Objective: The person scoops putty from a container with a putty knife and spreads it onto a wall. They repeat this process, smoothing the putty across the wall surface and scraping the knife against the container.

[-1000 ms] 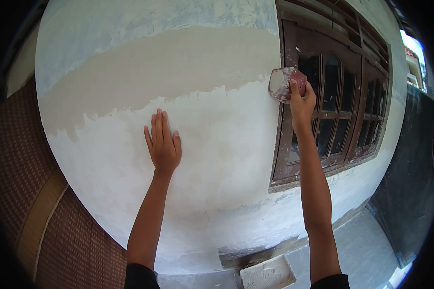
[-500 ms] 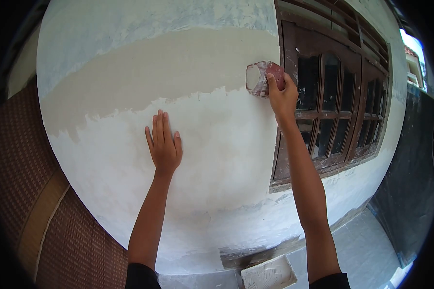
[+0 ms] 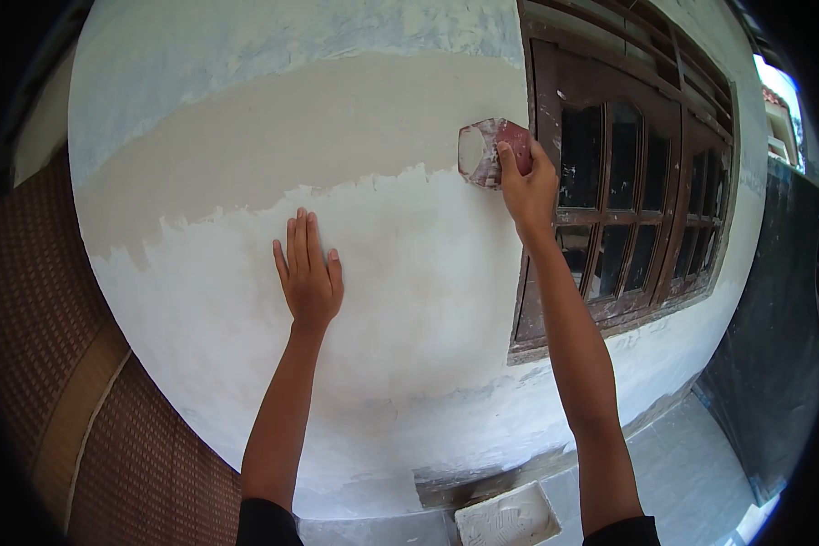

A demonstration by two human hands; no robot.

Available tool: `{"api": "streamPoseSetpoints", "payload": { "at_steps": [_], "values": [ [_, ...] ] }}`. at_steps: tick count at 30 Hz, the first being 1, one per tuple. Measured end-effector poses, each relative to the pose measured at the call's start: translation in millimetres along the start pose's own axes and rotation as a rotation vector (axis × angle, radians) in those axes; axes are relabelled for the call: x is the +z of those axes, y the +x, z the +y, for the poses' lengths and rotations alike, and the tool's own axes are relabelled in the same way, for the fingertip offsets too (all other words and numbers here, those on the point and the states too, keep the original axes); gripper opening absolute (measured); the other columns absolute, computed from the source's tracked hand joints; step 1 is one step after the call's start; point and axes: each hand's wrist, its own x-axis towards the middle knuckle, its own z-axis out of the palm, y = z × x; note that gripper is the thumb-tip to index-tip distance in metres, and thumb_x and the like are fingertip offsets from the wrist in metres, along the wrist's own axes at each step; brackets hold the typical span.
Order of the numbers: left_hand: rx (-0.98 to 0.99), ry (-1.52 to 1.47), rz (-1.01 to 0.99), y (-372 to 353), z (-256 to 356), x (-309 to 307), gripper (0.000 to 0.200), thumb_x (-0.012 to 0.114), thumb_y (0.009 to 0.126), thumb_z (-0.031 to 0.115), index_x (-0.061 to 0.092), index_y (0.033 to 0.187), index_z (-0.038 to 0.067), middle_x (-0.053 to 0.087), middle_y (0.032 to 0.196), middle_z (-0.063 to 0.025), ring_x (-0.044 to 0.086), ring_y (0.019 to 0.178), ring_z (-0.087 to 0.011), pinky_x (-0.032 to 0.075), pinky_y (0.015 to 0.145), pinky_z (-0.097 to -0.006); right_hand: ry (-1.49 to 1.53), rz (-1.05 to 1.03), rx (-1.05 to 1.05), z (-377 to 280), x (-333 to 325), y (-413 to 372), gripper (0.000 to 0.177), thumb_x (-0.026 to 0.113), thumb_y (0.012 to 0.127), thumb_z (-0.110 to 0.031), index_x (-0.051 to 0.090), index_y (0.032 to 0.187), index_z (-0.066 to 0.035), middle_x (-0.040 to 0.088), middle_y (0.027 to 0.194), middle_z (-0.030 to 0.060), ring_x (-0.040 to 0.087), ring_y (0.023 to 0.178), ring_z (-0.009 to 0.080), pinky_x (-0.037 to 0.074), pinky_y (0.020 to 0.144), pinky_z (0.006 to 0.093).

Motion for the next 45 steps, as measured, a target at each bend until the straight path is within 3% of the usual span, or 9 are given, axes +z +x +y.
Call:
{"api": "streamPoseSetpoints", "payload": {
  "at_steps": [6,12,15,22,28,33,38,41,45],
  "values": [
    [-0.007,0.008,0.009,-1,2,0,0.058,0.043,0.098,0.014,0.033,0.153,-0.001,0.034,0.160,-0.0141,0.028,0.150,-0.0294,0.014,0.122,-0.0511,0.213,0.179,0.058,23,-31,10,0.024,0.068,0.095,-0.020,0.067,0.102,0.003,0.070,0.091,0.0054,0.062,0.082,0.0091,0.050,0.073,0.0289],
    [0.000,0.007,-0.001,0,0,-1,0.058,0.043,0.098,0.014,0.033,0.153,-0.001,0.034,0.160,-0.0136,0.028,0.150,-0.0286,0.014,0.122,-0.0510,0.083,-0.095,-0.051,-27,14,-10,0.029,0.069,0.094,-0.025,0.067,0.104,0.002,0.071,0.088,0.0132,0.066,0.077,0.0171,0.052,0.075,0.0325],
    [0.005,0.002,-0.002,1,0,-1,0.058,0.043,0.098,0.014,0.033,0.153,-0.001,0.034,0.160,-0.0135,0.028,0.150,-0.0285,0.015,0.122,-0.0510,0.023,-0.012,-0.074,-13,12,-2,0.030,0.070,0.093,-0.026,0.067,0.103,0.002,0.071,0.084,0.0161,0.067,0.074,0.0213,0.052,0.074,0.0343],
    [-0.004,0.003,0.008,0,2,0,0.057,0.042,0.099,0.014,0.033,0.153,-0.001,0.034,0.160,-0.0136,0.027,0.150,-0.0285,0.014,0.122,-0.0511,0.271,0.171,0.054,12,-28,8,0.025,0.068,0.095,-0.023,0.068,0.104,0.001,0.068,0.078,0.0081,0.060,0.068,0.0109,0.050,0.065,0.0307],
    [0.001,0.015,0.000,-1,0,1,0.056,0.040,0.100,0.016,0.033,0.153,-0.001,0.034,0.160,-0.0135,0.027,0.150,-0.0289,0.014,0.122,-0.0511,0.210,-0.100,-0.067,-28,17,-12,0.023,0.068,0.095,-0.022,0.068,0.102,0.000,0.069,0.078,0.0089,0.062,0.068,0.0112,0.050,0.066,0.0300],
    [-0.004,0.007,-0.007,-1,0,0,0.056,0.040,0.100,0.017,0.033,0.154,0.000,0.034,0.160,-0.0134,0.028,0.150,-0.0288,0.014,0.122,-0.0512,-0.024,-0.019,-0.051,-11,3,-2,0.024,0.071,0.092,-0.021,0.069,0.103,0.000,0.070,0.080,0.0091,0.063,0.071,0.0115,0.051,0.068,0.0303],
    [-0.010,0.021,0.011,0,1,2,0.056,0.040,0.100,0.017,0.033,0.154,0.000,0.034,0.160,-0.0134,0.028,0.150,-0.0289,0.014,0.122,-0.0513,0.305,0.148,0.048,8,-13,4,0.025,0.069,0.094,-0.022,0.068,0.103,0.001,0.070,0.080,0.0078,0.062,0.071,0.0104,0.050,0.068,0.0284],
    [0.004,0.008,0.014,-1,1,2,0.057,0.040,0.100,0.016,0.033,0.154,0.000,0.034,0.160,-0.0133,0.028,0.150,-0.0288,0.013,0.122,-0.0510,0.210,0.023,-0.131,-15,9,-7,0.024,0.068,0.095,-0.022,0.068,0.103,0.001,0.070,0.081,0.0076,0.062,0.071,0.0106,0.050,0.068,0.0284],
    [-0.001,0.009,-0.009,0,0,1,0.057,0.040,0.100,0.016,0.033,0.154,0.000,0.034,0.160,-0.0132,0.027,0.150,-0.0284,0.013,0.122,-0.0505,0.006,-0.034,-0.055,-25,13,-6,0.026,0.070,0.091,-0.023,0.067,0.099,0.002,0.071,0.083,0.0112,0.065,0.070,0.0157,0.052,0.069,0.0325]
  ]
}}
